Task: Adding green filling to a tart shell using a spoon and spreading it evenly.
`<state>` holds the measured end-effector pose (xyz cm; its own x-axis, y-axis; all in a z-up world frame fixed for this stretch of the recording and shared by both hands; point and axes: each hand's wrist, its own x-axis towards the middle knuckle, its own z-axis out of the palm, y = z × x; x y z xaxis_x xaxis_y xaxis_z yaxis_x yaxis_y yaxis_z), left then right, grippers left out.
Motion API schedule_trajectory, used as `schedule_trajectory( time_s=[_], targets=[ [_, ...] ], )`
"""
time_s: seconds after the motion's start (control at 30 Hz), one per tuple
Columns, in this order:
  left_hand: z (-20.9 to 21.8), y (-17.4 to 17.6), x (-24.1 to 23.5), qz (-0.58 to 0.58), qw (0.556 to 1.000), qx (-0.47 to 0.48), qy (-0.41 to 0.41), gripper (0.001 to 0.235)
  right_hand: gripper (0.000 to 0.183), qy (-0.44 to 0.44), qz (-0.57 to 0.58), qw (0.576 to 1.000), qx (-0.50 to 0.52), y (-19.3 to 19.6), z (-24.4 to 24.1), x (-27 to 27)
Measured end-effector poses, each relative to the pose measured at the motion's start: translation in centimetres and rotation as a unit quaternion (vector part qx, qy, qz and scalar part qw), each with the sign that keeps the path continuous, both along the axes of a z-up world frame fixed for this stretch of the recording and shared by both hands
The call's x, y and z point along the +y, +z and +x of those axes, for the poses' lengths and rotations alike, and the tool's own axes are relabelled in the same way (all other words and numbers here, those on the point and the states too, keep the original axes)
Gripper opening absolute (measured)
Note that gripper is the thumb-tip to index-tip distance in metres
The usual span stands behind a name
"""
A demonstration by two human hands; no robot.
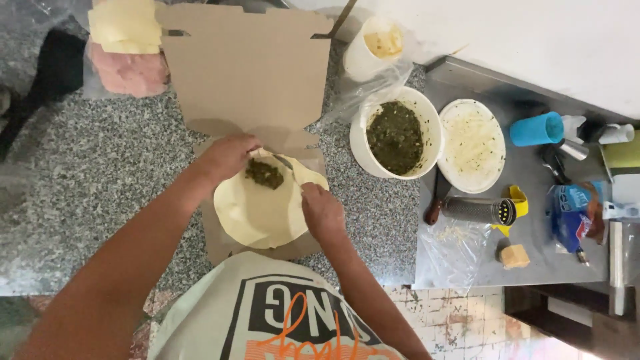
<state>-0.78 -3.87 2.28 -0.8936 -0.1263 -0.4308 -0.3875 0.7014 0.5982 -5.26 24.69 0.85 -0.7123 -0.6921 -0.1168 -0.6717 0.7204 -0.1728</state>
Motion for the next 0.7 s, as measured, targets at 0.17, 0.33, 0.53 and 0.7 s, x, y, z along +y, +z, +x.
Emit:
schedule_trajectory(
  time_s=[0.17, 0.33, 0.53, 0.7],
  targets=[
    [-0.4, -1.5, -0.4, 0.014, 0.999, 0.008, -0.028, 0.038, 0.01, 0.03, -0.083, 0.996, -0.026, 0.8, 0.9, 2.1],
    [-0.1, 0.0, -0.4, 0.02, 0.999, 0.011, -0.028, 0.039, 0.013, -0.01, -0.077, 0.991, -0.111, -0.3, 0.8, 0.4],
    [-0.3, -0.5, -0.3, 0.009, 0.999, 0.028, -0.043, 0.038, 0.022, -0.302, -0.163, 0.858, -0.381, -1.2, 0.4, 0.6],
    [-1.4, -2.6, 0.9, -0.082, 0.989, 0.082, -0.089, 0.027, 0.021, -0.386, -0.302, 0.736, -0.467, -0.8, 0.6, -0.3]
  ],
)
